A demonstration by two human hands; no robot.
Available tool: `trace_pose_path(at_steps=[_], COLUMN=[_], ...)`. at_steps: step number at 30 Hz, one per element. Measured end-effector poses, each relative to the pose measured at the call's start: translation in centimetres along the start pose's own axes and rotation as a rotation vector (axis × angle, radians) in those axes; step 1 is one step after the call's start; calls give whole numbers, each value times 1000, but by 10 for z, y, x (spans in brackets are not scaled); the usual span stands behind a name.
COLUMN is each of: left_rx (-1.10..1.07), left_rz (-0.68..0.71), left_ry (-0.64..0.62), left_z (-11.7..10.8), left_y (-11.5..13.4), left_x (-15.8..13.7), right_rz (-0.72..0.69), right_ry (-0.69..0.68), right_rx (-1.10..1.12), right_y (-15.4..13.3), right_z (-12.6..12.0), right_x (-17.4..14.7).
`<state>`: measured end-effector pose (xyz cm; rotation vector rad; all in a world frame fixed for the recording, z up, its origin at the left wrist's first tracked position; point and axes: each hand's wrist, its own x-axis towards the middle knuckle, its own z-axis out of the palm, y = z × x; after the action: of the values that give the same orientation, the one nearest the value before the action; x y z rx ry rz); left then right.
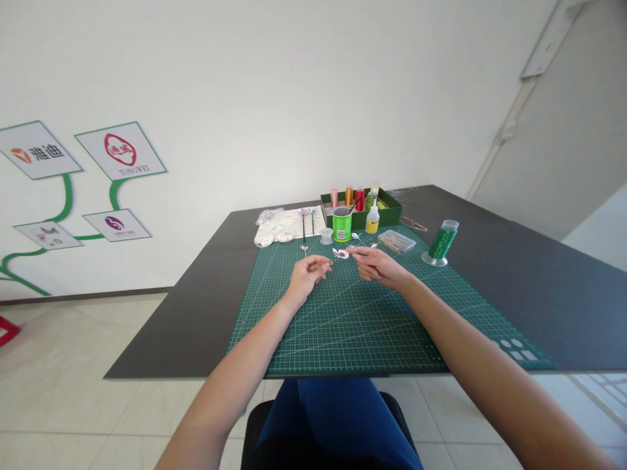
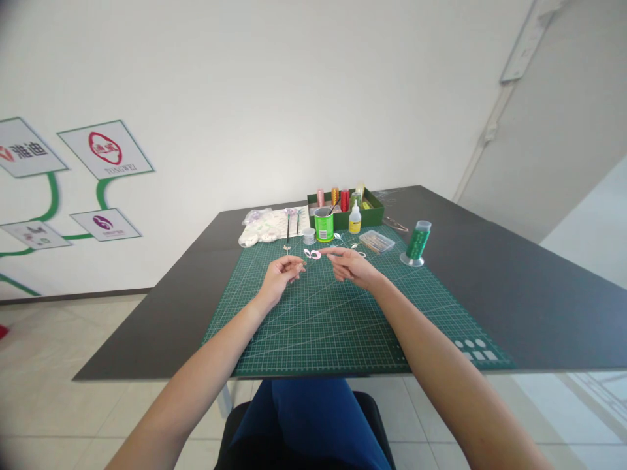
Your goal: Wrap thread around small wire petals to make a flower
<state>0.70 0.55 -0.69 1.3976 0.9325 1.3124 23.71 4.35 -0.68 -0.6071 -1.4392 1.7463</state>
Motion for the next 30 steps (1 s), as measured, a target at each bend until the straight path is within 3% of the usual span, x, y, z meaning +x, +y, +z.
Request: trace_pose_path(at_steps=[13,20,30], left_rx=[-38,-165,-246], left_rz=[19,29,16], left_ry=[123,235,294], left_z=[-7,-9,-13], left_y=[6,7,9], left_x=[4,7,9], right_rz=[114,121,100], right_ry=[-53,-112,-140], right_rx=[-154,-142,-147], right_y=[2,-1,-3], right_z=[2,6,8], right_x=[1,-1,-2])
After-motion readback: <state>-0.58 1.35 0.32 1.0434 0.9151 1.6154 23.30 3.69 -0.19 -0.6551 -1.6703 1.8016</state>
